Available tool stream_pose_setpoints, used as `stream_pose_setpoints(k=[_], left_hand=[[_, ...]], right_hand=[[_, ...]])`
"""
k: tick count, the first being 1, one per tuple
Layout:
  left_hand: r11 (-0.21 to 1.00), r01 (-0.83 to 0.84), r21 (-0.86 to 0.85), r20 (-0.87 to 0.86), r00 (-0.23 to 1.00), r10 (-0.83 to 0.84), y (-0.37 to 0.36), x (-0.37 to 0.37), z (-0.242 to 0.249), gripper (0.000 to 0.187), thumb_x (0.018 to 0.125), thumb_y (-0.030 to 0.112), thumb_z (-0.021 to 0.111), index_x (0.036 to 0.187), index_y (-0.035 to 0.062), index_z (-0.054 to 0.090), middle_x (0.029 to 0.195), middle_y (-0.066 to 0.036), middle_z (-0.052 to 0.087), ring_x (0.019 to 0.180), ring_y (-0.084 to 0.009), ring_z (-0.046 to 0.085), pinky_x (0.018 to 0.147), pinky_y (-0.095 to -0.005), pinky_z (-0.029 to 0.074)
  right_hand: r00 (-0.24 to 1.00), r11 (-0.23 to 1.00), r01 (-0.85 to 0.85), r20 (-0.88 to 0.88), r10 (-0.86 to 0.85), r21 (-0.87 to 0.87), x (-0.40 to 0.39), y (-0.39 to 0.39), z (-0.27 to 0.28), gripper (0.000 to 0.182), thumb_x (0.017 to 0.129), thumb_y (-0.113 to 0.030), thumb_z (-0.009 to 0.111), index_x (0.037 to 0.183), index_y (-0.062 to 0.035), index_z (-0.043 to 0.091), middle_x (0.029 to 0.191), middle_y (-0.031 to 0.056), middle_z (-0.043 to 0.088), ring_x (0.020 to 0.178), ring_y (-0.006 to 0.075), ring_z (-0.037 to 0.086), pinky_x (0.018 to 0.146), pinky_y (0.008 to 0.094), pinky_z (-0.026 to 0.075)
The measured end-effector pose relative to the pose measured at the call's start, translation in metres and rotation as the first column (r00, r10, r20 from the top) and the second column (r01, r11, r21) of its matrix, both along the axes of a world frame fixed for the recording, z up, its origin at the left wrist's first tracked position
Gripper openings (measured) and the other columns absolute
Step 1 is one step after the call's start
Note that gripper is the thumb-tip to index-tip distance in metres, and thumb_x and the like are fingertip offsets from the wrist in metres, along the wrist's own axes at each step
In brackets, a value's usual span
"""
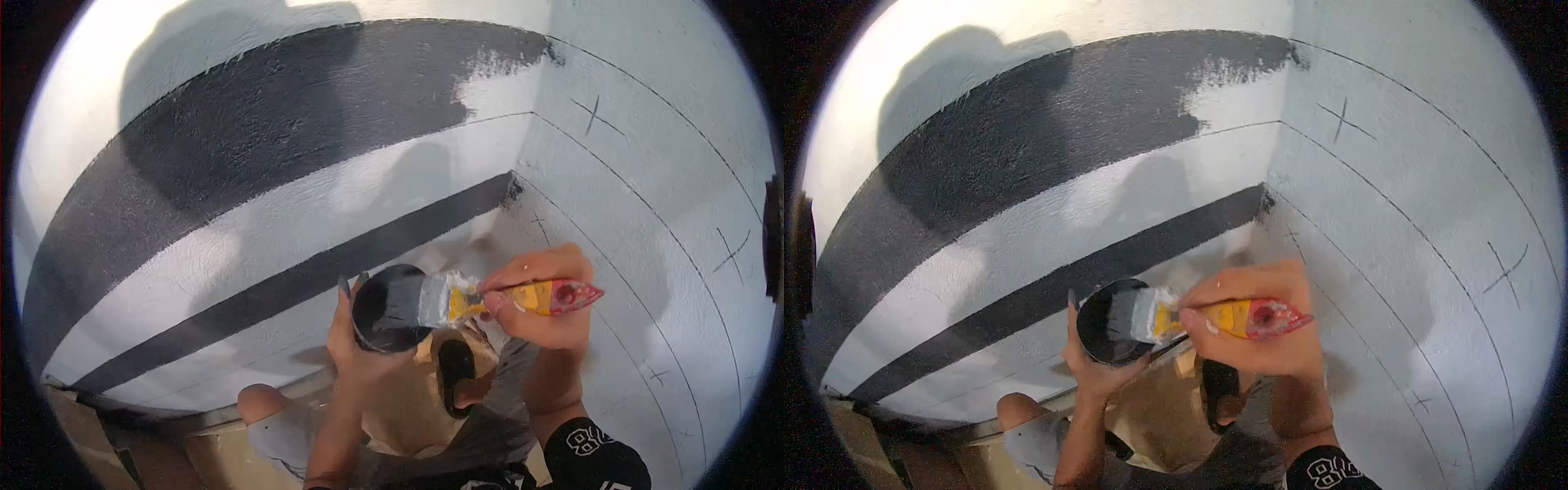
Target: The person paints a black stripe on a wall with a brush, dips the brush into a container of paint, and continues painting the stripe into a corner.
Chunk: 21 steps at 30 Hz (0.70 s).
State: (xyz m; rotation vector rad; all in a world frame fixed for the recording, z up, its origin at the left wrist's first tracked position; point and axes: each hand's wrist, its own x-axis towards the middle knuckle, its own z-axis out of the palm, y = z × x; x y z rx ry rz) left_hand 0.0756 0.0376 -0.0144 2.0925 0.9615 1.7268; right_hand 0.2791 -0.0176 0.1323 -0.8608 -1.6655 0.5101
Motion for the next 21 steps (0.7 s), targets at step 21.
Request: stream_pose_setpoints(k=[21], left_hand=[[0.962,0.078,0.262,-0.017,0.997,-0.076,0.007,0.005,-0.008,0.104,0.06,0.033,0.081,0.135,-0.0044,0.021,0.118,-0.03,0.049,0.105,-0.0353,0.055,0.087,-0.0399,0.046]], right_hand=[[0.986,0.985,0.143,0.098,-0.134,-0.091,-0.017,0.0,-0.025,0.01,0.06,0.001,0.067,0.07,0.0025,0.062,0.066,0.0125,0.062,0.053,0.0136,0.057,0.05,0.0221,0.044]])
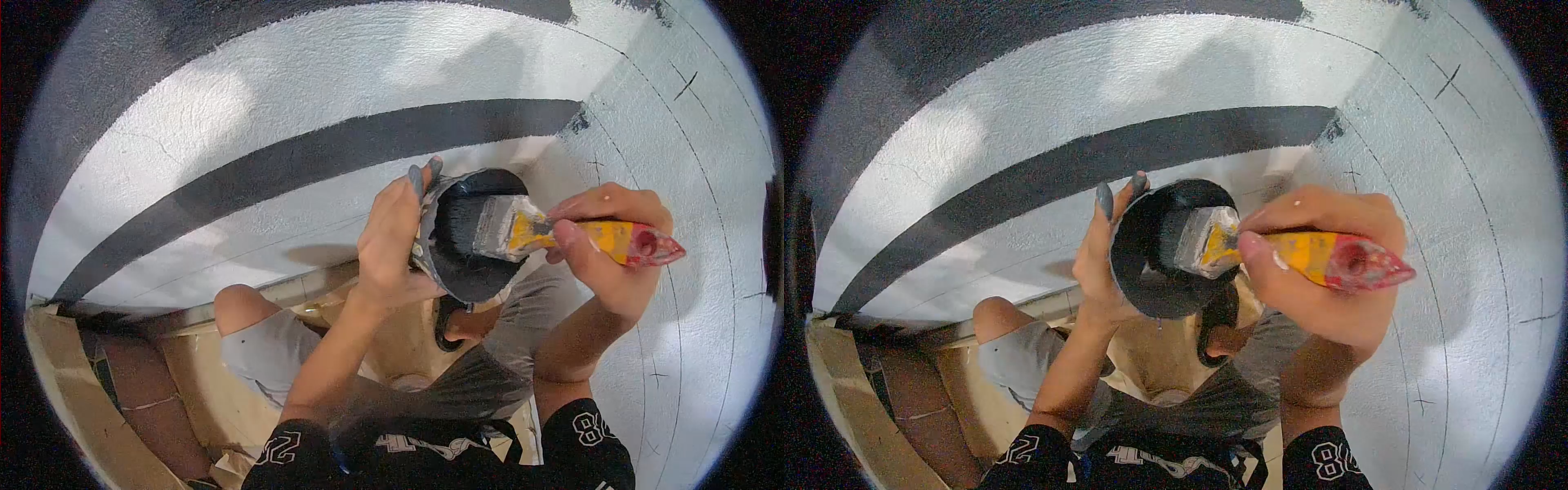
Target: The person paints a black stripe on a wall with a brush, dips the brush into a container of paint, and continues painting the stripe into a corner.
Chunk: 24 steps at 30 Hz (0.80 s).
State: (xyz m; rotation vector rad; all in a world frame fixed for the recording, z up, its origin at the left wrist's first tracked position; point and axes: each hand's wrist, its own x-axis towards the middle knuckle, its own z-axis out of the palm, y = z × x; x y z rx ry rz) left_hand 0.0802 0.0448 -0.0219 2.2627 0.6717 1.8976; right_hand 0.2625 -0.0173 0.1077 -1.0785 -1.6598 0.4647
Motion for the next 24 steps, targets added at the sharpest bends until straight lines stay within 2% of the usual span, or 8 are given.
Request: stream_pose_setpoints(k=[2,5,8,10,11,14,19,24], left_hand=[[1.0,0.002,0.002,-0.001,1.0,-0.002,-0.001,-0.001,-0.002,0.103,0.06,0.032,0.081,0.135,-0.0047,0.021,0.118,-0.03,0.049,0.105,-0.0352,0.055,0.087,-0.0398,0.046],[1.0,-0.008,0.009,0.01,1.0,0.008,-0.003,-0.003,-0.003,0.107,0.057,0.031,0.083,0.135,-0.0056,0.02,0.119,-0.029,0.049,0.105,-0.0342,0.056,0.086,-0.0381,0.047],[0.977,-0.041,-0.207,-0.029,0.999,0.036,-0.012,-0.004,0.006,0.11,0.053,0.028,0.084,0.135,-0.0066,0.019,0.12,-0.027,0.05,0.104,-0.031,0.057,0.087,-0.0354,0.046],[0.965,0.1,-0.242,0.229,0.972,-0.044,-0.008,0.001,0.005,0.107,0.047,0.025,0.085,0.132,-0.0072,0.029,0.114,-0.026,0.054,0.095,-0.0304,0.059,0.083,-0.0324,0.047],[0.967,0.103,-0.233,0.232,0.972,-0.048,-0.007,0.0,0.005,0.107,0.047,0.025,0.085,0.132,-0.0072,0.029,0.114,-0.026,0.054,0.095,-0.0304,0.059,0.083,-0.0324,0.047],[0.933,0.117,-0.339,0.211,0.976,-0.045,-0.009,-0.007,0.007,0.109,0.046,0.021,0.084,0.134,-0.0064,0.026,0.112,-0.024,0.055,0.095,-0.0277,0.06,0.082,-0.031,0.047],[0.921,0.097,-0.377,0.212,0.977,-0.017,-0.012,-0.003,0.022,0.105,0.049,0.016,0.081,0.134,-0.0076,0.024,0.106,-0.018,0.057,0.096,-0.0226,0.058,0.085,-0.0311,0.046],[0.849,0.173,-0.5,0.267,0.963,-0.039,-0.018,0.0,0.02,0.102,0.051,0.012,0.08,0.134,-0.0074,0.023,0.107,-0.016,0.056,0.096,-0.022,0.057,0.084,-0.0311,0.046]], right_hand=[[0.996,0.999,-0.042,0.072,0.044,-0.025,0.001,-0.001,-0.002,0.011,0.062,0.0,0.067,0.071,0.0029,0.062,0.068,0.0121,0.062,0.053,0.0135,0.057,0.051,0.0219,0.043],[0.989,0.997,-0.056,-0.131,0.063,0.054,0.002,-0.004,-0.002,0.011,0.066,-0.002,0.066,0.074,0.0032,0.061,0.071,0.0123,0.062,0.054,0.0155,0.058,0.049,0.0235,0.046],[0.978,1.0,-0.007,-0.211,0.006,-0.005,0.019,-0.005,0.002,0.01,0.069,-0.003,0.063,0.075,0.0043,0.06,0.074,0.0148,0.061,0.053,0.0179,0.059,0.044,0.0256,0.049],[0.966,0.986,-0.104,-0.224,0.131,0.128,0.027,0.007,-0.003,0.015,0.075,-0.006,0.054,0.079,0.0082,0.054,0.075,0.0165,0.054,0.048,0.0184,0.056,0.035,0.0279,0.048],[0.967,0.985,-0.102,-0.22,0.131,0.137,0.028,0.012,-0.006,0.015,0.075,-0.006,0.054,0.079,0.0082,0.054,0.075,0.0165,0.054,0.048,0.0184,0.056,0.035,0.0279,0.048],[0.874,0.98,-0.193,-0.444,0.198,0.057,0.023,0.022,-0.004,0.012,0.071,-0.001,0.061,0.08,0.0066,0.06,0.076,0.0159,0.059,0.052,0.0201,0.06,0.046,0.0292,0.052],[0.92,0.95,-0.292,-0.305,0.247,-0.11,0.024,0.029,-0.005,0.016,0.069,-0.004,0.07,0.083,0.0023,0.065,0.08,0.0109,0.063,0.071,0.0166,0.062,0.064,0.0266,0.052],[0.918,0.95,-0.308,-0.277,0.283,-0.053,0.036,0.029,-0.003,0.017,0.07,-0.003,0.07,0.085,0.0005,0.066,0.081,0.0092,0.064,0.076,0.0131,0.06,0.067,0.024,0.048]])
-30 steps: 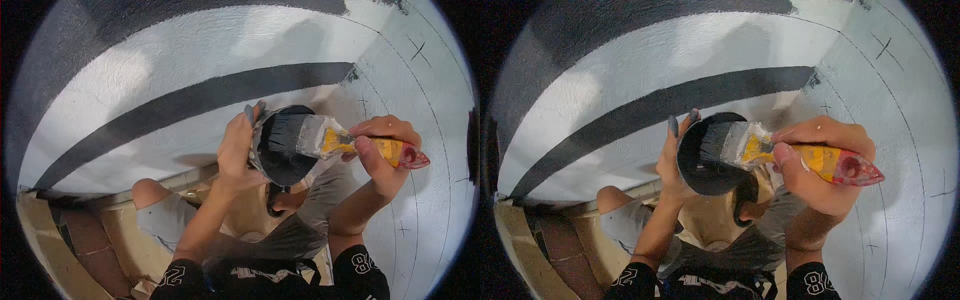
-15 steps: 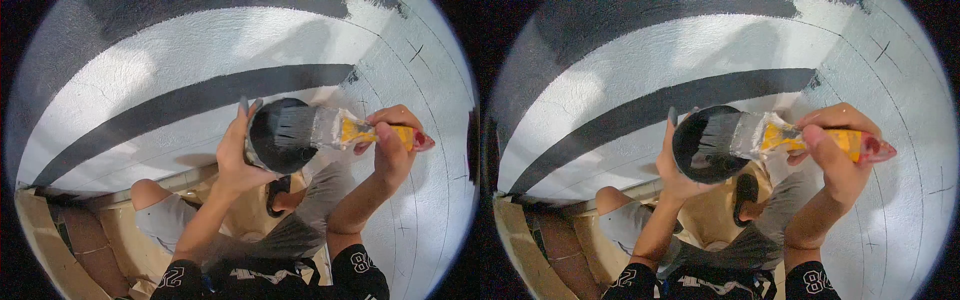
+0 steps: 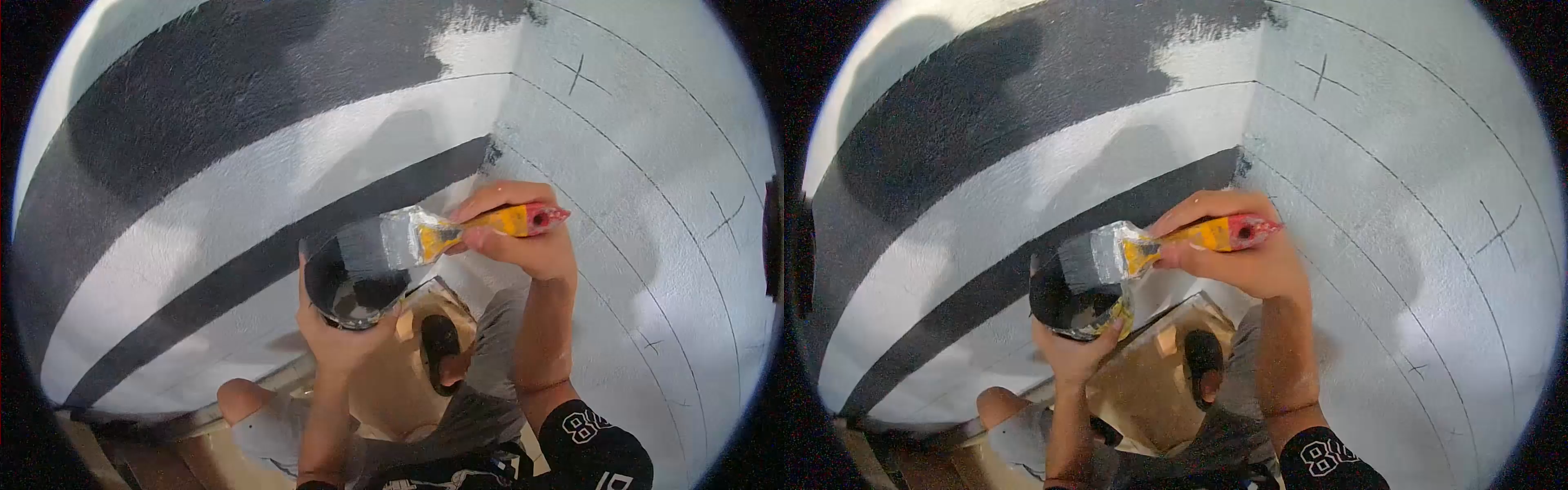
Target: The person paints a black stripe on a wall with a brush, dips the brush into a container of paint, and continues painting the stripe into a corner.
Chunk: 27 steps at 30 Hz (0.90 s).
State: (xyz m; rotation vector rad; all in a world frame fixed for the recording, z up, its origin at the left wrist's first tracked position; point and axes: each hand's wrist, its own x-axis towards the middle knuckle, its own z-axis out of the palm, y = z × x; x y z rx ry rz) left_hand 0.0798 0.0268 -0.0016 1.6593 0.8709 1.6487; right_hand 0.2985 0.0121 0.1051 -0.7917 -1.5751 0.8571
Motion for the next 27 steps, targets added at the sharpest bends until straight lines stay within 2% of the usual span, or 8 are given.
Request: stream_pose_setpoints(k=[8,11,13,14,17,21,24,27], left_hand=[[0.998,0.068,-0.015,-0.01,0.998,-0.069,0.002,0.011,0.008,0.102,0.052,0.013,0.082,0.133,-0.0079,0.024,0.108,-0.017,0.055,0.096,-0.0225,0.057,0.085,-0.0314,0.046],[0.985,0.035,0.171,-0.237,0.971,0.007,0.009,0.019,0.015,0.105,0.052,0.016,0.083,0.133,-0.0071,0.021,0.111,-0.018,0.054,0.098,-0.0241,0.057,0.086,-0.0326,0.046],[0.993,0.001,-0.121,-0.314,0.949,-0.04,0.006,0.023,0.007,0.109,0.052,0.019,0.084,0.134,-0.006,0.017,0.114,-0.018,0.053,0.1,-0.0251,0.057,0.088,-0.0338,0.046],[0.959,0.054,-0.278,-0.1,0.991,-0.085,0.012,0.03,-0.004,0.098,0.049,0.032,0.082,0.127,-0.0032,0.035,0.111,-0.018,0.054,0.097,-0.027,0.057,0.087,-0.0362,0.044],[0.996,0.038,-0.086,-0.386,0.92,-0.068,0.029,0.037,0.006,0.098,0.048,0.031,0.083,0.128,0.0002,0.035,0.112,-0.017,0.054,0.097,-0.027,0.057,0.088,-0.0358,0.043],[0.988,0.102,-0.112,-0.539,0.83,-0.147,0.042,0.022,-0.026,0.077,0.057,0.022,0.081,0.121,0.0018,0.045,0.109,-0.013,0.057,0.097,-0.025,0.057,0.087,-0.0359,0.044],[0.88,0.306,-0.362,-0.362,0.824,-0.435,0.03,0.031,0.002,0.067,0.06,0.019,0.08,0.116,0.0016,0.049,0.107,-0.01,0.058,0.096,-0.0239,0.057,0.087,-0.0349,0.044],[0.926,0.117,-0.359,-0.365,0.896,-0.255,0.019,0.037,-0.002,0.067,0.058,0.019,0.081,0.115,0.001,0.05,0.108,-0.009,0.057,0.097,-0.0218,0.056,0.087,-0.0329,0.044]], right_hand=[[0.994,0.998,-0.032,0.102,0.027,0.052,0.017,-0.002,0.01,0.017,0.07,-0.003,0.07,0.086,0.0001,0.066,0.083,0.009,0.065,0.076,0.0106,0.059,0.067,0.0232,0.046],[0.993,0.996,-0.079,0.087,0.074,0.051,0.025,0.014,0.009,0.015,0.064,0.002,0.066,0.078,0.0043,0.066,0.071,0.0139,0.064,0.06,0.0156,0.061,0.054,0.023,0.047],[0.994,0.991,-0.062,0.092,0.051,0.121,0.031,0.024,0.014,0.016,0.06,0.0,0.066,0.075,0.0057,0.065,0.066,0.0155,0.064,0.054,0.0185,0.061,0.051,0.0232,0.047],[0.997,0.99,-0.052,0.066,0.044,0.129,0.035,0.029,0.019,0.016,0.06,0.0,0.066,0.075,0.0057,0.065,0.066,0.0155,0.064,0.054,0.0185,0.061,0.051,0.0232,0.047],[0.999,0.991,-0.045,0.007,0.044,0.128,0.046,0.044,0.02,0.012,0.064,0.0,0.066,0.075,0.0039,0.066,0.066,0.0132,0.062,0.057,0.0191,0.061,0.051,0.0238,0.044],[0.997,0.92,-0.077,0.02,0.075,0.385,0.051,0.065,0.014,0.019,0.057,-0.003,0.066,0.075,0.0046,0.067,0.064,0.016,0.063,0.049,0.0184,0.062,0.042,0.0204,0.046],[0.994,0.887,-0.111,0.061,0.093,0.449,0.049,0.062,0.011,0.02,0.058,-0.005,0.066,0.076,0.0046,0.067,0.064,0.0153,0.063,0.046,0.0167,0.061,0.041,0.0197,0.047],[0.996,0.847,-0.084,0.066,0.058,0.524,0.052,0.059,0.011,0.019,0.058,-0.007,0.067,0.074,0.0043,0.066,0.063,0.0147,0.063,0.045,0.0161,0.06,0.041,0.0191,0.047]])
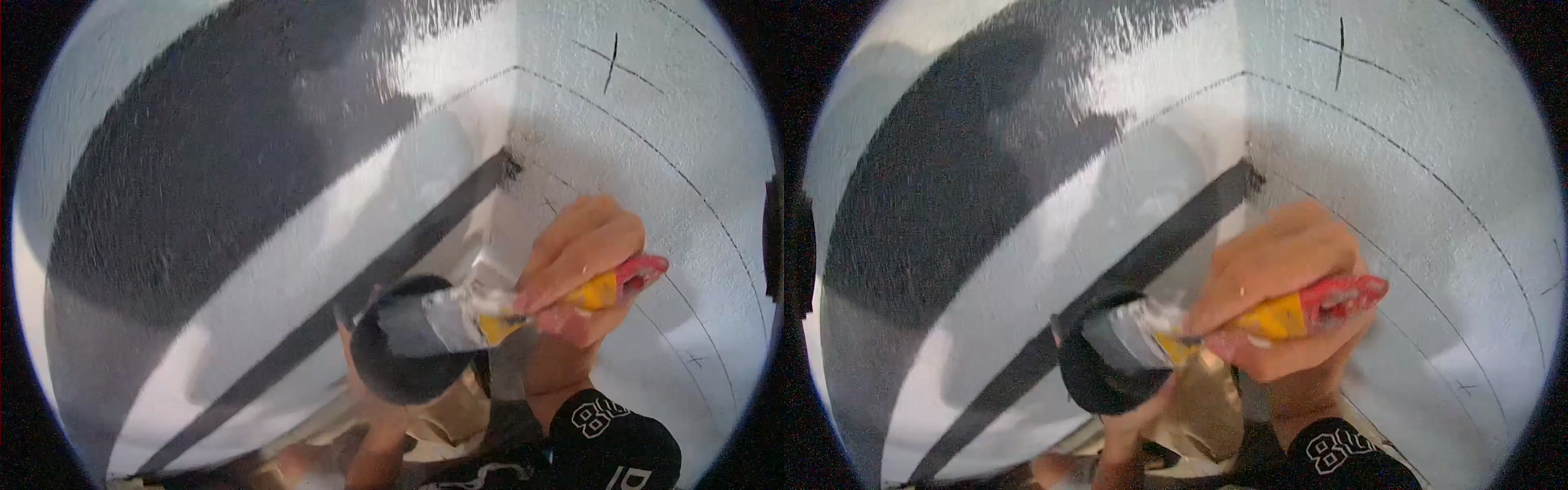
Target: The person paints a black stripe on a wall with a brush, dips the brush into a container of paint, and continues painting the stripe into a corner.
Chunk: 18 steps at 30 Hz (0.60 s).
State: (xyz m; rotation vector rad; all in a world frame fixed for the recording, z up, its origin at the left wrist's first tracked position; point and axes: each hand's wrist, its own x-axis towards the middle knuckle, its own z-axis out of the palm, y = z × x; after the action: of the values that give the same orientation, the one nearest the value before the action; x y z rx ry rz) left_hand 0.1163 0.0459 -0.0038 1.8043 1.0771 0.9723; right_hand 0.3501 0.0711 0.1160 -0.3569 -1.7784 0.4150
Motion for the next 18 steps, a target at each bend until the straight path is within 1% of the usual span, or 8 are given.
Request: stream_pose_setpoints(k=[1,3,4,6,10,13,16,18], left_hand=[[1.0,-0.014,-0.023,0.004,1.0,0.014,-0.005,-0.003,-0.008,0.067,0.058,0.019,0.081,0.115,0.001,0.05,0.108,-0.009,0.057,0.097,-0.0218,0.056,0.087,-0.0329,0.044],[0.973,-0.106,0.205,0.048,0.994,0.098,0.005,-0.003,-0.024,0.08,0.055,0.018,0.082,0.121,-0.0025,0.044,0.111,-0.011,0.055,0.098,-0.0216,0.055,0.087,-0.0318,0.044],[0.971,-0.115,0.211,0.052,0.993,0.106,0.003,0.002,-0.013,0.08,0.055,0.018,0.082,0.121,-0.0025,0.044,0.111,-0.011,0.055,0.098,-0.0216,0.055,0.087,-0.0318,0.044],[0.924,-0.13,0.359,0.299,0.954,0.018,0.001,0.02,0.018,0.114,0.052,0.019,0.084,0.136,-0.007,0.012,0.121,-0.02,0.046,0.108,-0.0262,0.051,0.089,-0.0355,0.045],[0.919,-0.204,0.339,0.355,0.932,0.076,-0.003,0.041,0.027,0.105,0.052,0.018,0.082,0.134,-0.0091,0.021,0.11,-0.019,0.056,0.098,-0.0227,0.057,0.085,-0.0315,0.045],[0.879,-0.115,0.463,0.254,0.967,-0.007,0.037,0.032,0.039,0.102,0.053,0.018,0.081,0.133,-0.0096,0.024,0.101,-0.019,0.06,0.089,-0.0225,0.061,0.079,-0.0297,0.048],[0.835,-0.115,0.538,0.212,0.977,-0.001,0.044,0.042,0.052,0.103,0.053,0.018,0.081,0.133,-0.0097,0.023,0.097,-0.019,0.061,0.084,-0.0228,0.063,0.074,-0.0286,0.049],[0.847,-0.118,0.519,0.363,0.927,-0.093,0.053,0.041,0.029,0.103,0.053,0.018,0.081,0.133,-0.0098,0.023,0.097,-0.019,0.061,0.084,-0.0222,0.063,0.074,-0.0282,0.049]], right_hand=[[1.0,0.999,0.017,-0.021,-0.017,0.039,-0.001,-0.006,-0.003,0.019,0.058,-0.007,0.067,0.073,0.0041,0.066,0.062,0.0145,0.063,0.045,0.016,0.06,0.041,0.0188,0.046],[1.0,0.999,0.024,-0.017,-0.023,0.031,0.002,-0.016,0.001,0.018,0.058,-0.007,0.067,0.072,0.0042,0.066,0.062,0.0145,0.063,0.046,0.0172,0.06,0.041,0.0201,0.046],[0.998,0.998,0.053,-0.028,-0.052,0.026,0.003,-0.024,0.003,0.017,0.058,-0.006,0.066,0.071,0.0044,0.065,0.062,0.0145,0.063,0.047,0.0183,0.06,0.042,0.0214,0.046],[0.996,0.995,0.088,0.012,-0.088,-0.046,0.01,-0.038,0.004,0.016,0.057,-0.005,0.066,0.07,0.0042,0.064,0.062,0.0142,0.063,0.049,0.0192,0.06,0.044,0.0234,0.047],[0.983,0.978,0.183,0.027,-0.181,-0.104,0.021,-0.05,0.001,0.012,0.058,-0.002,0.064,0.068,0.0029,0.062,0.064,0.0135,0.063,0.053,0.0213,0.059,0.05,0.0284,0.047],[0.905,0.916,0.349,-0.182,-0.385,-0.199,0.011,-0.05,-0.005,0.013,0.06,-0.004,0.063,0.071,0.0032,0.061,0.067,0.0131,0.061,0.056,0.0209,0.056,0.048,0.0301,0.047],[0.878,0.936,0.296,-0.331,-0.344,-0.189,0.021,-0.053,-0.013,0.013,0.065,-0.001,0.064,0.076,0.0064,0.061,0.076,0.0167,0.061,0.061,0.0215,0.06,0.052,0.0296,0.051],[0.856,0.932,0.323,-0.37,-0.362,-0.164,0.013,-0.051,-0.027,0.013,0.066,-0.002,0.063,0.076,0.0061,0.06,0.076,0.0164,0.061,0.06,0.0215,0.059,0.05,0.0302,0.051]])
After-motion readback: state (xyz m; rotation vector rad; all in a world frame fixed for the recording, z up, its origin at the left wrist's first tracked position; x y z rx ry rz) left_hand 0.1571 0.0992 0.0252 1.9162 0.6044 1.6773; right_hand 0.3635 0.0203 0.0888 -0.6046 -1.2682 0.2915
